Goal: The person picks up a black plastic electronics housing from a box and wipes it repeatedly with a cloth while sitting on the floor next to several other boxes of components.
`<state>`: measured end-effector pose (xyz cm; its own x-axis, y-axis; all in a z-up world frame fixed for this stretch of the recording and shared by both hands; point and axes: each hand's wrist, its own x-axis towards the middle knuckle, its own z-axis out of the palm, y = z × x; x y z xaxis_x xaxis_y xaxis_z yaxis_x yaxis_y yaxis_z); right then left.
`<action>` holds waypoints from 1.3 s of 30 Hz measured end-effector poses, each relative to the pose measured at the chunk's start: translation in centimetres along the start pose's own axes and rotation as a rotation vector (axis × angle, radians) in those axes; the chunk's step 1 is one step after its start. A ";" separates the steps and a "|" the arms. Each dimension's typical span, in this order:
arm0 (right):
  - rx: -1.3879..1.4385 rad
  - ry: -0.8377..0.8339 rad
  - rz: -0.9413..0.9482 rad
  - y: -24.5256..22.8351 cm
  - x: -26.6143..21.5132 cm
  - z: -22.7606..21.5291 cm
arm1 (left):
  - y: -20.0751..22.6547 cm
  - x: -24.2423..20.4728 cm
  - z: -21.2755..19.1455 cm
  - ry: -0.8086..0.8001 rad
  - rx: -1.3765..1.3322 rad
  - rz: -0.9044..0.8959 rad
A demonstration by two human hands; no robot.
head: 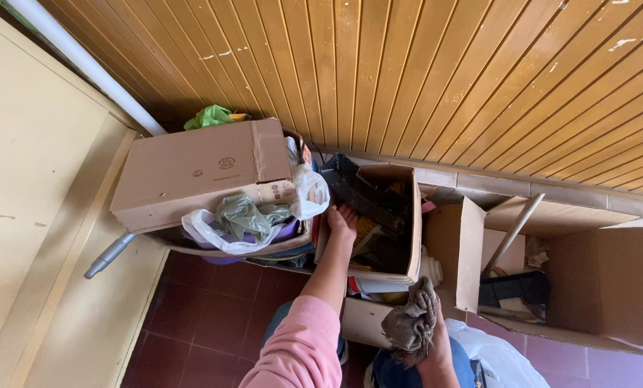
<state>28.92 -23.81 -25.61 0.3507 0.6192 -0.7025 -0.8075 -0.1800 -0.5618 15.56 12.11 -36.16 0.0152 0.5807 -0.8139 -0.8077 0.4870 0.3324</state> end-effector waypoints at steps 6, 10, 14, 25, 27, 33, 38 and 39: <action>0.076 -0.034 0.065 0.7 0.6 -0.7 | -1.2 2.6 -2.1 -0.127 -0.063 -0.007; 0.040 0.032 0.055 -0.3 -1.1 1.4 | -2.3 3.8 -3.2 -0.201 -0.132 0.049; 0.056 0.019 0.132 0.4 -0.4 0.2 | -2.6 2.2 -3.1 -0.184 -0.158 0.015; 0.063 -0.013 0.089 0.7 -0.6 0.0 | -3.9 1.1 -2.2 -0.520 -0.049 0.197; 0.097 -0.048 0.126 1.7 0.7 -1.6 | -4.2 1.0 -1.5 -0.540 -0.035 0.198; 0.080 0.038 0.157 0.5 -1.0 0.7 | -4.7 0.8 0.4 -0.575 0.051 0.208; 0.062 0.072 0.218 -0.6 -2.8 3.3 | -1.9 -3.8 0.1 -0.636 0.082 0.258; 0.075 0.015 0.186 -0.6 -2.6 3.7 | -0.4 -5.9 0.2 -0.704 0.128 0.271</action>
<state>26.75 -22.48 -21.81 0.1984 0.5689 -0.7981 -0.8919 -0.2328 -0.3876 15.94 8.62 -31.41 0.2329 0.9485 -0.2148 -0.7627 0.3152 0.5647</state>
